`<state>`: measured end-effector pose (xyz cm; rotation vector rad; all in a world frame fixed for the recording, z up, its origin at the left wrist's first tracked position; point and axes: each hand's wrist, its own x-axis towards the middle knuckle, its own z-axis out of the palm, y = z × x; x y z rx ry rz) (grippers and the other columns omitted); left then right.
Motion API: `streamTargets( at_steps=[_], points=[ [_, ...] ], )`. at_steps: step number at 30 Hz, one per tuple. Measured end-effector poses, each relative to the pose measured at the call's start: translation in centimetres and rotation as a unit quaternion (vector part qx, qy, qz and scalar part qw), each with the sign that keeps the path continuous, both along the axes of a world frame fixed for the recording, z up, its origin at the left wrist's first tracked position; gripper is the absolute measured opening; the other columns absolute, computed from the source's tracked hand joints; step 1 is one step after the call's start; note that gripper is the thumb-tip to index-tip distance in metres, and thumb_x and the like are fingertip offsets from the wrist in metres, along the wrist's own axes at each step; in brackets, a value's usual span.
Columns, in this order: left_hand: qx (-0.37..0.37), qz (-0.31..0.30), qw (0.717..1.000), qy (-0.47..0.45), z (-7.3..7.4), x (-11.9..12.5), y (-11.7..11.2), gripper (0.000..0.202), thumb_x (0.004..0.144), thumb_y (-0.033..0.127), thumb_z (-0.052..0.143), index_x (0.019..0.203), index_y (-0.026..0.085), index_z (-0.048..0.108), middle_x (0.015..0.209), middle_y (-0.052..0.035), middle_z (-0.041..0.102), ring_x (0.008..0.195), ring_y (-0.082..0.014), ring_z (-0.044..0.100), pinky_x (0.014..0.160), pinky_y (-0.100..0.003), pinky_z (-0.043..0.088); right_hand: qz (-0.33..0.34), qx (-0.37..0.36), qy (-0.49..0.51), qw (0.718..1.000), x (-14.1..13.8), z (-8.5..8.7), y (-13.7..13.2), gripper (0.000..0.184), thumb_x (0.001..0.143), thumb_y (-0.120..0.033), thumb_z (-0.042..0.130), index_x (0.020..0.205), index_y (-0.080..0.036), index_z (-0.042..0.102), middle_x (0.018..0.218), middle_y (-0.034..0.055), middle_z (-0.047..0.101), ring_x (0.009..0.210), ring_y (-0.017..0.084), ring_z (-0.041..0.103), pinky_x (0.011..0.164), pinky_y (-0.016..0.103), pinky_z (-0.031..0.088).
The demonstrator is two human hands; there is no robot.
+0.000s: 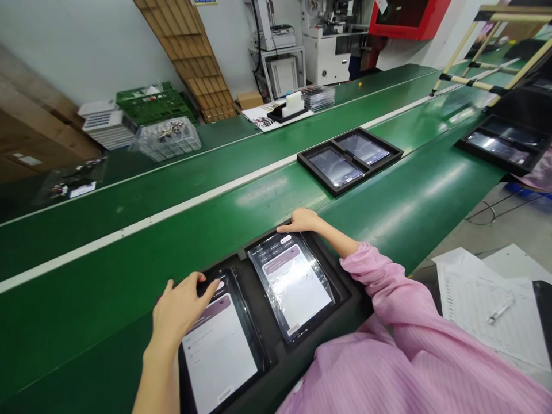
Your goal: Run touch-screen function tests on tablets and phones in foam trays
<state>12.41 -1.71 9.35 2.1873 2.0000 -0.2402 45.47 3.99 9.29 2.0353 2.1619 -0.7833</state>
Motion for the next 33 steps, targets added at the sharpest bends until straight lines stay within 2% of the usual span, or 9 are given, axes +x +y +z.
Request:
streamTargets(
  at_steps=[7, 13, 15, 17, 20, 22, 25, 29, 33],
  points=[
    [0.032, -0.033, 0.999, -0.011, -0.5, -0.5, 0.1, 0.051, 0.083, 0.059, 0.022, 0.090, 0.022, 0.055, 0.083, -0.0131, 0.072, 0.092, -0.0355, 0.069, 0.114, -0.057, 0.031, 0.023, -0.007, 0.007, 1.000, 0.4, 0.0, 0.2, 0.069, 0.082, -0.077, 0.067, 0.106, -0.013, 0.074, 0.088, 0.0115, 0.070, 0.085, 0.027, 0.067, 0.067, 0.026, 0.047],
    [0.025, -0.039, 0.999, -0.021, -0.9, -0.8, 0.3, 0.051, 0.086, 0.057, 0.022, 0.093, 0.020, 0.055, 0.092, -0.0140, 0.073, 0.083, -0.0310, 0.070, 0.120, -0.053, 0.022, 0.018, 0.002, 0.021, 1.000, 0.7, 0.2, 0.3, 0.071, 0.099, -0.074, 0.042, 0.096, -0.011, 0.074, 0.085, 0.0116, 0.069, 0.082, 0.024, 0.066, 0.069, 0.025, 0.046],
    [0.019, -0.039, 0.999, -0.023, -1.0, -0.8, 0.0, 0.055, 0.087, 0.060, 0.022, 0.097, 0.018, 0.057, 0.100, -0.0160, 0.073, 0.088, -0.0316, 0.069, 0.119, -0.054, 0.022, 0.017, 0.018, 0.018, 1.000, 0.6, 0.0, -0.1, 0.070, 0.099, -0.073, 0.042, 0.092, -0.011, 0.074, 0.086, 0.0117, 0.068, 0.083, 0.025, 0.065, 0.070, 0.025, 0.046],
    [0.020, -0.048, 0.998, -0.028, -1.4, -0.8, -0.4, 0.063, 0.085, 0.063, 0.024, 0.105, 0.015, 0.060, 0.115, -0.0189, 0.069, 0.102, -0.0343, 0.067, 0.119, -0.058, 0.020, 0.009, 0.054, 0.003, 0.998, 0.2, -0.4, -1.1, 0.064, 0.099, -0.070, 0.047, 0.092, -0.012, 0.073, 0.096, 0.0136, 0.067, 0.092, 0.027, 0.063, 0.077, 0.028, 0.045],
    [0.018, -0.069, 0.997, -0.036, -1.9, -1.0, -1.3, 0.076, 0.082, 0.067, 0.031, 0.125, 0.010, 0.056, 0.136, -0.0209, 0.057, 0.122, -0.0383, 0.056, 0.117, -0.067, 0.014, -0.003, 0.131, -0.029, 0.991, -0.7, -1.5, -3.4, 0.058, 0.095, -0.066, 0.059, 0.105, -0.010, 0.069, 0.116, 0.0187, 0.058, 0.111, 0.033, 0.052, 0.093, 0.038, 0.040],
    [0.006, -0.072, 0.997, -0.043, -2.2, -1.3, -1.7, 0.079, 0.081, 0.067, 0.035, 0.134, 0.011, 0.051, 0.142, -0.0194, 0.052, 0.124, -0.0383, 0.055, 0.117, -0.070, 0.010, 0.002, 0.166, -0.041, 0.985, -1.0, -2.4, -5.0, 0.061, 0.092, -0.064, 0.065, 0.116, -0.008, 0.064, 0.123, 0.0197, 0.052, 0.117, 0.035, 0.046, 0.099, 0.042, 0.035],
    [-0.013, -0.068, 0.995, -0.066, -2.1, -1.9, -1.8, 0.077, 0.081, 0.069, 0.043, 0.137, 0.016, 0.050, 0.143, -0.0152, 0.052, 0.123, -0.0363, 0.057, 0.118, -0.069, 0.007, 0.008, 0.184, -0.045, 0.982, -0.9, -3.3, -6.2, 0.055, 0.095, -0.056, 0.065, 0.124, -0.009, 0.060, 0.123, 0.0177, 0.052, 0.115, 0.033, 0.044, 0.100, 0.042, 0.033],
    [-0.006, -0.060, 0.995, -0.085, -1.9, -2.0, -1.8, 0.071, 0.081, 0.067, 0.053, 0.135, 0.020, 0.054, 0.138, -0.0140, 0.056, 0.123, -0.0361, 0.057, 0.118, -0.068, 0.007, -0.004, 0.191, -0.050, 0.980, -0.7, -3.6, -6.1, 0.037, 0.105, -0.044, 0.051, 0.122, -0.014, 0.062, 0.120, 0.0150, 0.053, 0.112, 0.031, 0.046, 0.096, 0.041, 0.035],
    [0.008, -0.053, 0.994, -0.096, -2.0, -1.5, -2.0, 0.060, 0.088, 0.060, 0.047, 0.132, 0.020, 0.056, 0.134, -0.0137, 0.059, 0.120, -0.0337, 0.059, 0.118, -0.068, 0.007, -0.021, 0.182, -0.065, 0.981, -1.1, -3.2, -5.7, 0.034, 0.105, -0.041, 0.048, 0.121, -0.015, 0.063, 0.120, 0.0154, 0.054, 0.112, 0.031, 0.046, 0.094, 0.041, 0.037]
  ],
)
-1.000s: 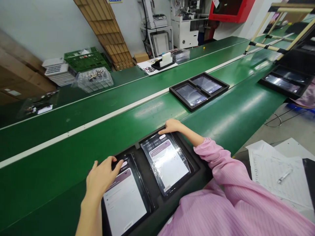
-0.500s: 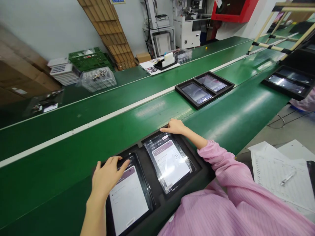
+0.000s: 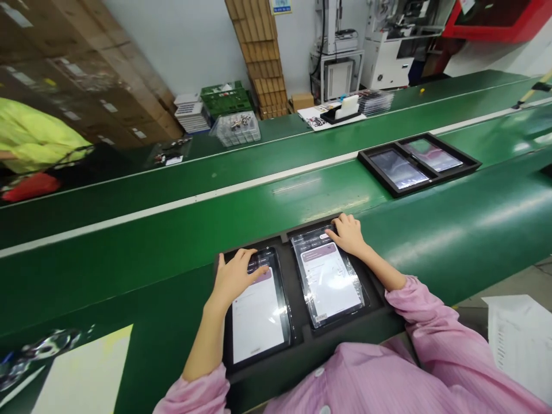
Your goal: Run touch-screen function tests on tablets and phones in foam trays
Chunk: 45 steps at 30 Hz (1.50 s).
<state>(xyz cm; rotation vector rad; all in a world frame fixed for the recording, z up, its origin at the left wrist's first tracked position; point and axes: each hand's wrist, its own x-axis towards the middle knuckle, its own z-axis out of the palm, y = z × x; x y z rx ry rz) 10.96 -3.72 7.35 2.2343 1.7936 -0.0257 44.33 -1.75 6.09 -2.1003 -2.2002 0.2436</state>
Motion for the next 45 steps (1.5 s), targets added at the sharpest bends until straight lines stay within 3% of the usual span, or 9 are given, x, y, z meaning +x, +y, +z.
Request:
streamTargets(
  at_steps=[8, 16, 21, 25, 32, 35, 38, 41, 45],
  points=[
    [0.039, 0.015, 0.999, 0.011, -0.1, 0.8, 0.0, 0.047, 0.096, 0.047, 0.036, 0.122, 0.017, 0.061, 0.125, -0.0129, 0.064, 0.116, -0.0308, 0.061, 0.119, -0.065, 0.014, -0.008, -0.060, -0.027, 0.998, -1.4, 1.9, 1.7, 0.039, 0.105, -0.040, 0.047, 0.112, -0.006, 0.066, 0.118, 0.0233, 0.058, 0.116, 0.036, 0.049, 0.097, 0.048, 0.038],
    [0.061, -0.003, 0.998, 0.021, -0.6, 0.3, 0.0, 0.048, 0.096, 0.049, 0.034, 0.117, 0.017, 0.063, 0.125, -0.0144, 0.065, 0.114, -0.0309, 0.061, 0.118, -0.063, 0.018, 0.074, -0.214, 0.062, 0.972, 1.4, 3.9, 5.7, 0.046, 0.100, -0.052, 0.053, 0.076, -0.016, 0.067, 0.078, 0.0051, 0.064, 0.076, 0.021, 0.060, 0.068, 0.027, 0.044],
    [0.039, -0.006, 0.999, 0.027, -0.7, 0.0, 0.6, 0.056, 0.094, 0.054, 0.029, 0.120, 0.015, 0.061, 0.128, -0.0163, 0.063, 0.116, -0.0330, 0.060, 0.117, -0.065, 0.016, 0.107, -0.224, 0.098, 0.964, 1.7, 3.6, 6.2, 0.049, 0.083, -0.060, 0.074, 0.064, -0.017, 0.059, 0.067, 0.0000, 0.057, 0.068, 0.018, 0.054, 0.061, 0.025, 0.039],
    [0.043, -0.026, 0.998, 0.048, -0.9, -0.2, 0.6, 0.059, 0.091, 0.057, 0.034, 0.125, 0.015, 0.058, 0.129, -0.0181, 0.062, 0.114, -0.0340, 0.061, 0.116, -0.066, 0.015, 0.117, -0.217, 0.114, 0.962, 2.0, 3.4, 6.0, 0.061, 0.081, -0.075, 0.067, 0.069, -0.016, 0.062, 0.070, 0.0022, 0.057, 0.070, 0.020, 0.055, 0.063, 0.026, 0.041],
    [0.037, -0.042, 0.996, 0.076, -1.3, -0.4, -0.1, 0.075, 0.077, 0.062, 0.055, 0.136, 0.015, 0.051, 0.139, -0.0206, 0.054, 0.121, -0.0394, 0.057, 0.114, -0.072, 0.009, 0.132, -0.093, 0.121, 0.979, 1.9, 1.0, 2.0, 0.063, 0.071, -0.069, 0.081, 0.102, -0.018, 0.063, 0.113, 0.0127, 0.053, 0.113, 0.033, 0.047, 0.101, 0.046, 0.033],
    [0.102, -0.003, 0.993, 0.052, -1.4, 0.2, 0.5, 0.041, 0.092, 0.048, 0.044, 0.112, 0.019, 0.064, 0.117, -0.0120, 0.069, 0.103, -0.0294, 0.066, 0.118, -0.062, 0.015, 0.085, 0.045, 0.183, 0.978, 1.7, -1.6, 1.2, 0.050, 0.069, -0.051, 0.085, 0.091, -0.019, 0.054, 0.101, 0.0085, 0.053, 0.101, 0.030, 0.051, 0.095, 0.044, 0.035],
    [0.164, 0.048, 0.985, 0.025, -1.9, 0.5, 1.3, 0.035, 0.097, 0.032, 0.035, 0.090, 0.022, 0.068, 0.097, -0.0069, 0.074, 0.093, -0.0237, 0.068, 0.116, -0.050, 0.028, 0.026, 0.119, 0.241, 0.963, 1.8, -3.3, 1.6, 0.027, 0.085, -0.037, 0.067, 0.090, -0.021, 0.046, 0.090, 0.0049, 0.052, 0.087, 0.025, 0.053, 0.083, 0.037, 0.040],
    [0.167, 0.071, 0.983, -0.018, -2.4, 0.2, 1.5, 0.035, 0.096, 0.027, 0.035, 0.088, 0.022, 0.069, 0.099, -0.0059, 0.075, 0.095, -0.0233, 0.067, 0.113, -0.051, 0.033, 0.027, 0.147, 0.282, 0.948, 2.3, -3.4, 1.1, 0.007, 0.095, -0.028, 0.044, 0.091, -0.022, 0.042, 0.084, 0.0035, 0.050, 0.076, 0.022, 0.052, 0.075, 0.033, 0.043],
    [0.134, 0.044, 0.988, -0.059, -2.6, -0.4, 0.5, 0.032, 0.097, 0.038, 0.040, 0.102, 0.023, 0.068, 0.111, -0.0078, 0.072, 0.107, -0.0258, 0.064, 0.116, -0.058, 0.027, 0.101, 0.155, 0.313, 0.932, 2.7, -2.6, -2.6, 0.011, 0.095, -0.029, 0.045, 0.088, -0.022, 0.048, 0.089, 0.0059, 0.053, 0.084, 0.023, 0.054, 0.077, 0.034, 0.044]
  ],
)
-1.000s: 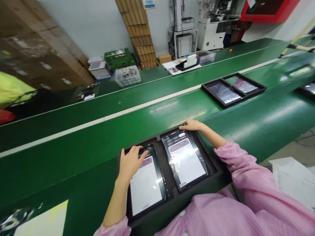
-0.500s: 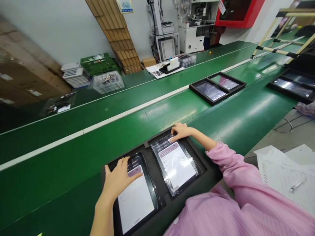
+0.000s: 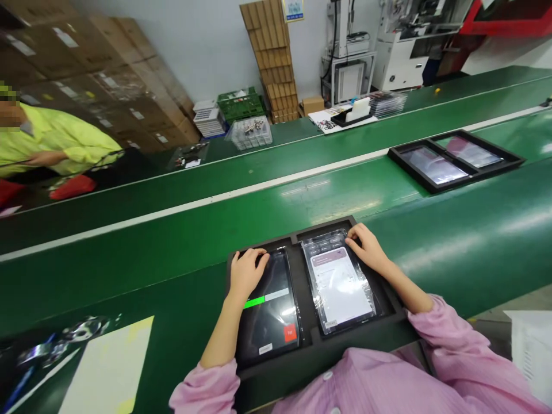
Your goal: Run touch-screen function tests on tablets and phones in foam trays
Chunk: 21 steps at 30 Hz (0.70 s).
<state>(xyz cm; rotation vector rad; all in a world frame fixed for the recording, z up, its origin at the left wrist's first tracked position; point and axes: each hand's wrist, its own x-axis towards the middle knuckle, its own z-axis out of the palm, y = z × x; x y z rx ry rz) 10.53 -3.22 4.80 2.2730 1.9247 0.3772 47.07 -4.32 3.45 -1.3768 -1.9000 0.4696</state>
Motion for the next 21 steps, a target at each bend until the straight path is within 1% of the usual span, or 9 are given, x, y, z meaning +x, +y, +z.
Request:
streamTargets(
  at_steps=[2, 5, 7, 10, 12, 15, 17, 19, 21],
  points=[
    [-0.017, -0.040, 0.999, 0.013, 0.3, -0.2, -0.6, 0.037, 0.092, 0.048, 0.050, 0.115, 0.023, 0.065, 0.116, -0.0097, 0.069, 0.113, -0.0288, 0.062, 0.118, -0.063, 0.017, 0.040, 0.019, -0.026, 0.999, 0.1, 0.1, -2.2, 0.015, 0.098, -0.030, 0.045, 0.091, -0.021, 0.054, 0.095, 0.0080, 0.056, 0.093, 0.025, 0.054, 0.083, 0.038, 0.043],
    [-0.045, -0.088, 0.995, 0.030, 0.8, -0.3, -1.5, 0.068, 0.081, 0.056, 0.065, 0.138, 0.022, 0.050, 0.130, -0.0144, 0.061, 0.124, -0.0357, 0.055, 0.117, -0.071, 0.002, 0.086, 0.048, -0.081, 0.992, 0.1, 0.0, -4.1, 0.029, 0.103, -0.031, 0.039, 0.098, -0.021, 0.066, 0.105, 0.0110, 0.056, 0.101, 0.027, 0.051, 0.087, 0.043, 0.041],
    [-0.078, -0.112, 0.990, 0.021, 1.1, -0.4, -1.9, 0.089, 0.076, 0.055, 0.072, 0.150, 0.024, 0.034, 0.145, -0.0166, 0.051, 0.136, -0.0399, 0.044, 0.114, -0.074, -0.002, 0.136, 0.068, -0.098, 0.983, 0.1, 0.1, -4.4, 0.038, 0.104, -0.032, 0.037, 0.096, -0.022, 0.072, 0.111, 0.0112, 0.056, 0.104, 0.028, 0.049, 0.090, 0.045, 0.039],
    [-0.131, -0.144, 0.981, 0.003, 1.3, -0.6, -2.3, 0.103, 0.074, 0.049, 0.075, 0.156, 0.028, 0.016, 0.158, -0.0162, 0.034, 0.147, -0.0424, 0.025, 0.112, -0.077, -0.003, 0.182, 0.070, -0.140, 0.971, -0.1, 0.1, -4.2, 0.042, 0.104, -0.034, 0.042, 0.084, -0.026, 0.077, 0.124, 0.0085, 0.054, 0.111, 0.030, 0.045, 0.097, 0.050, 0.033],
    [-0.145, -0.153, 0.977, 0.002, 1.3, -0.7, -2.4, 0.107, 0.073, 0.047, 0.078, 0.156, 0.030, 0.013, 0.160, -0.0162, 0.030, 0.148, -0.0431, 0.020, 0.110, -0.078, -0.005, 0.117, 0.055, -0.178, 0.976, -0.2, 0.0, -4.0, 0.040, 0.103, -0.035, 0.043, 0.086, -0.026, 0.078, 0.131, 0.0092, 0.052, 0.115, 0.033, 0.042, 0.099, 0.054, 0.031],
    [-0.156, -0.157, 0.975, 0.013, 1.1, -0.7, -2.3, 0.112, 0.069, 0.048, 0.081, 0.156, 0.031, 0.013, 0.161, -0.0169, 0.026, 0.149, -0.0441, 0.017, 0.109, -0.078, -0.008, -0.012, 0.049, -0.181, 0.982, -0.1, -0.2, -3.9, 0.042, 0.104, -0.039, 0.038, 0.115, -0.022, 0.074, 0.134, 0.0169, 0.047, 0.118, 0.036, 0.038, 0.097, 0.057, 0.034],
    [-0.164, -0.158, 0.974, 0.019, 1.0, -0.8, -2.3, 0.115, 0.067, 0.048, 0.083, 0.156, 0.032, 0.013, 0.162, -0.0167, 0.023, 0.149, -0.0442, 0.015, 0.109, -0.078, -0.009, 0.039, 0.055, -0.169, 0.983, 0.0, -0.1, -4.0, 0.042, 0.103, -0.042, 0.039, 0.119, -0.024, 0.073, 0.136, 0.0157, 0.045, 0.119, 0.036, 0.038, 0.097, 0.056, 0.035],
    [-0.167, -0.161, 0.972, 0.021, 1.0, -0.8, -2.3, 0.117, 0.066, 0.049, 0.084, 0.157, 0.033, 0.012, 0.163, -0.0164, 0.021, 0.150, -0.0443, 0.013, 0.108, -0.079, -0.009, 0.148, 0.048, -0.173, 0.973, 0.0, 0.0, -4.1, 0.037, 0.103, -0.041, 0.043, 0.102, -0.030, 0.078, 0.139, 0.0084, 0.044, 0.120, 0.034, 0.038, 0.101, 0.055, 0.032],
    [-0.166, -0.164, 0.972, 0.019, 0.9, -0.9, -2.3, 0.117, 0.066, 0.049, 0.084, 0.157, 0.034, 0.011, 0.163, -0.0162, 0.021, 0.150, -0.0449, 0.013, 0.108, -0.079, -0.008, 0.155, 0.037, -0.186, 0.970, -0.1, 0.0, -4.1, 0.039, 0.103, -0.038, 0.042, 0.092, -0.031, 0.079, 0.140, 0.0061, 0.044, 0.121, 0.034, 0.037, 0.103, 0.056, 0.030]
  ],
)
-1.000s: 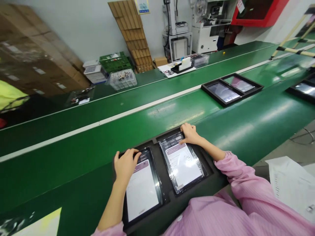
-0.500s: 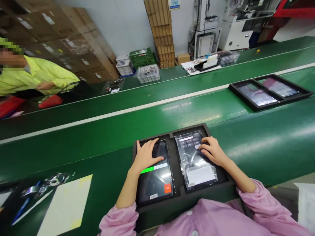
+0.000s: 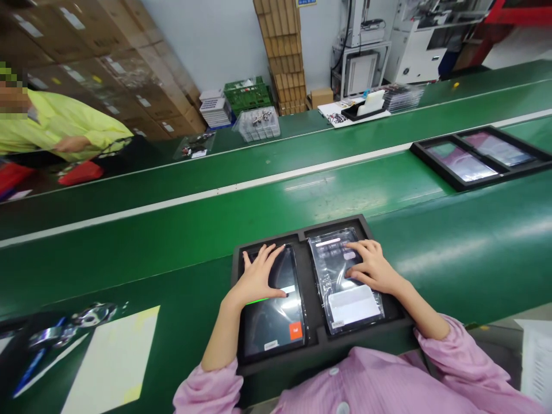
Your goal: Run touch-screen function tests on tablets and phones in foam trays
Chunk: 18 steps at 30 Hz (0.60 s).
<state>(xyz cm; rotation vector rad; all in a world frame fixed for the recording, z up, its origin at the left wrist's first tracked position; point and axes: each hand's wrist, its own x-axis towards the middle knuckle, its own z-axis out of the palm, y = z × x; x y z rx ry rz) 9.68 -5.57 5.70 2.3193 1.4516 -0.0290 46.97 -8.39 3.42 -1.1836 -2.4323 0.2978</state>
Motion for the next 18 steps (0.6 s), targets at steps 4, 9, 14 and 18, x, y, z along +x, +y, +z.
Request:
streamTargets(
  at_steps=[4, 9, 14, 18],
  points=[
    [0.007, 0.001, 1.000, 0.000, -0.1, 0.0, 0.0, 0.117, 0.067, 0.051, 0.083, 0.157, 0.034, 0.011, 0.162, -0.0163, 0.023, 0.149, -0.0454, 0.015, 0.108, -0.079, -0.009, -0.179, 0.022, 0.034, 0.983, 0.0, -0.8, 0.3, 0.046, 0.104, -0.041, 0.032, 0.123, -0.023, 0.070, 0.134, 0.0174, 0.044, 0.120, 0.036, 0.038, 0.096, 0.056, 0.036],
    [0.006, 0.015, 1.000, -0.010, -0.4, 0.0, 0.1, 0.116, 0.070, 0.053, 0.079, 0.157, 0.031, 0.006, 0.161, -0.0169, 0.025, 0.150, -0.0432, 0.014, 0.110, -0.078, -0.008, -0.072, 0.018, 0.108, 0.991, 0.7, -0.5, 0.1, 0.051, 0.104, -0.038, 0.029, 0.098, -0.028, 0.078, 0.127, 0.0104, 0.050, 0.116, 0.032, 0.041, 0.099, 0.053, 0.035],
    [0.020, 0.011, 1.000, -0.010, -0.5, 0.1, 0.1, 0.107, 0.075, 0.056, 0.075, 0.156, 0.030, 0.011, 0.160, -0.0179, 0.027, 0.149, -0.0436, 0.018, 0.110, -0.078, -0.008, 0.050, -0.013, 0.081, 0.995, 0.4, 0.5, 0.0, 0.047, 0.099, -0.029, 0.037, 0.079, -0.030, 0.080, 0.130, 0.0052, 0.052, 0.115, 0.031, 0.041, 0.099, 0.052, 0.033],
    [0.016, 0.012, 1.000, -0.001, -0.4, 0.2, 0.1, 0.103, 0.077, 0.058, 0.071, 0.156, 0.027, 0.012, 0.159, -0.0186, 0.028, 0.149, -0.0429, 0.017, 0.110, -0.078, -0.008, -0.136, 0.018, 0.053, 0.989, 0.1, -0.1, 0.1, 0.042, 0.100, -0.032, 0.037, 0.100, -0.028, 0.079, 0.136, 0.0110, 0.047, 0.118, 0.035, 0.037, 0.098, 0.056, 0.033]
  ],
)
